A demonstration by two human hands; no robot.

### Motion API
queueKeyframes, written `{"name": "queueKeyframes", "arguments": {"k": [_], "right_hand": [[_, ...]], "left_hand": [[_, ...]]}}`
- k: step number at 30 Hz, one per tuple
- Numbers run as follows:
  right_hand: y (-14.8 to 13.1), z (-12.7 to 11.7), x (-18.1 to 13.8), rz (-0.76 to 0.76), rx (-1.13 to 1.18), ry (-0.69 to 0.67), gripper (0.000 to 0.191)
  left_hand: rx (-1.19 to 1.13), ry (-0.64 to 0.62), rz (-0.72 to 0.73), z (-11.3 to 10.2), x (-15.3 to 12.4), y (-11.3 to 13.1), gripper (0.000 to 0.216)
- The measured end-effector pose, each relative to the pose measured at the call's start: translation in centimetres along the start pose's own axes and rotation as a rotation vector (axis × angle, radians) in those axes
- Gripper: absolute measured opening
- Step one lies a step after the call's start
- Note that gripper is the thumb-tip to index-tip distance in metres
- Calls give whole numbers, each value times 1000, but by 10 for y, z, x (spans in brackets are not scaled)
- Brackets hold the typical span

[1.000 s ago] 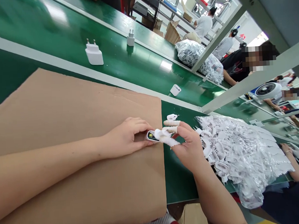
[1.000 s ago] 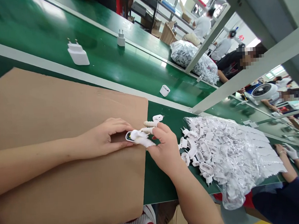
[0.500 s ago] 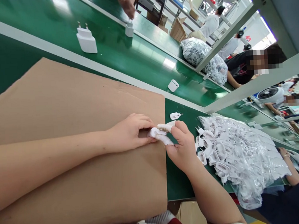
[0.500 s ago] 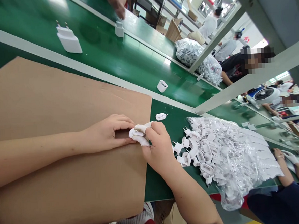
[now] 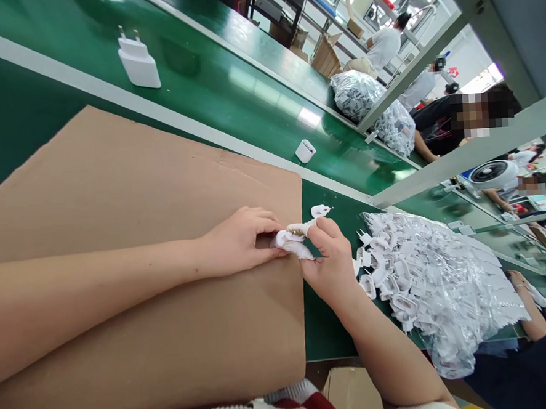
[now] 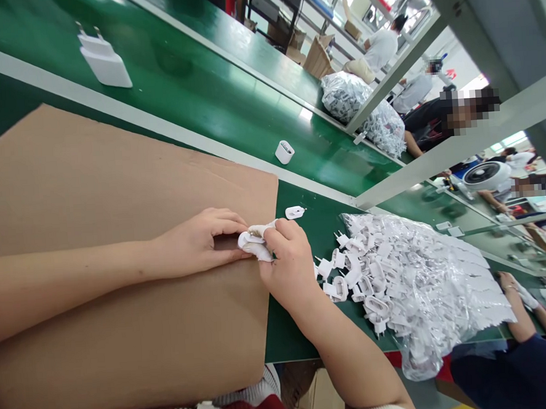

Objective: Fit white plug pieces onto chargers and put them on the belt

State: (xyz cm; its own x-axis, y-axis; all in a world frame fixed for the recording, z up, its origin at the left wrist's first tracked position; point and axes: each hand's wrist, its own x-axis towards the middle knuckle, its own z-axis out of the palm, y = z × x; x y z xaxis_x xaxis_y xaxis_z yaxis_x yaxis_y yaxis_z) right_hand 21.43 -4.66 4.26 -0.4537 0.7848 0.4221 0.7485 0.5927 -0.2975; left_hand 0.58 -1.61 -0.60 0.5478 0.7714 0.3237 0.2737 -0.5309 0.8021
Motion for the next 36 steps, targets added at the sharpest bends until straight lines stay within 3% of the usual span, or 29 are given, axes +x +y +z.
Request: {"name": "queueKeyframes", "arguments": {"k": [8, 16, 21, 24, 28, 32, 36], "right_hand": [[2, 4, 0, -39, -118, 37, 13], [3, 21, -2, 188, 106, 79, 13], [14, 20, -5, 197, 195, 66, 11], [26, 10, -6, 202, 172, 102, 39], [44, -2, -4, 260, -103, 32, 58], [52, -4, 0, 391, -188, -200, 51], [55, -8, 1, 525, -21, -200, 41]], "left_hand": [[23, 32, -27, 3, -2, 2, 29], [98, 136, -56, 10, -3, 5, 35], [42, 23, -174, 4, 1, 13, 37], [-36, 80, -300, -16, 17, 6, 46], [240, 446, -499, -64, 62, -36, 45], [427, 594, -646, -106, 115, -89, 38], [509, 565, -786, -115, 139, -108, 43]]}}
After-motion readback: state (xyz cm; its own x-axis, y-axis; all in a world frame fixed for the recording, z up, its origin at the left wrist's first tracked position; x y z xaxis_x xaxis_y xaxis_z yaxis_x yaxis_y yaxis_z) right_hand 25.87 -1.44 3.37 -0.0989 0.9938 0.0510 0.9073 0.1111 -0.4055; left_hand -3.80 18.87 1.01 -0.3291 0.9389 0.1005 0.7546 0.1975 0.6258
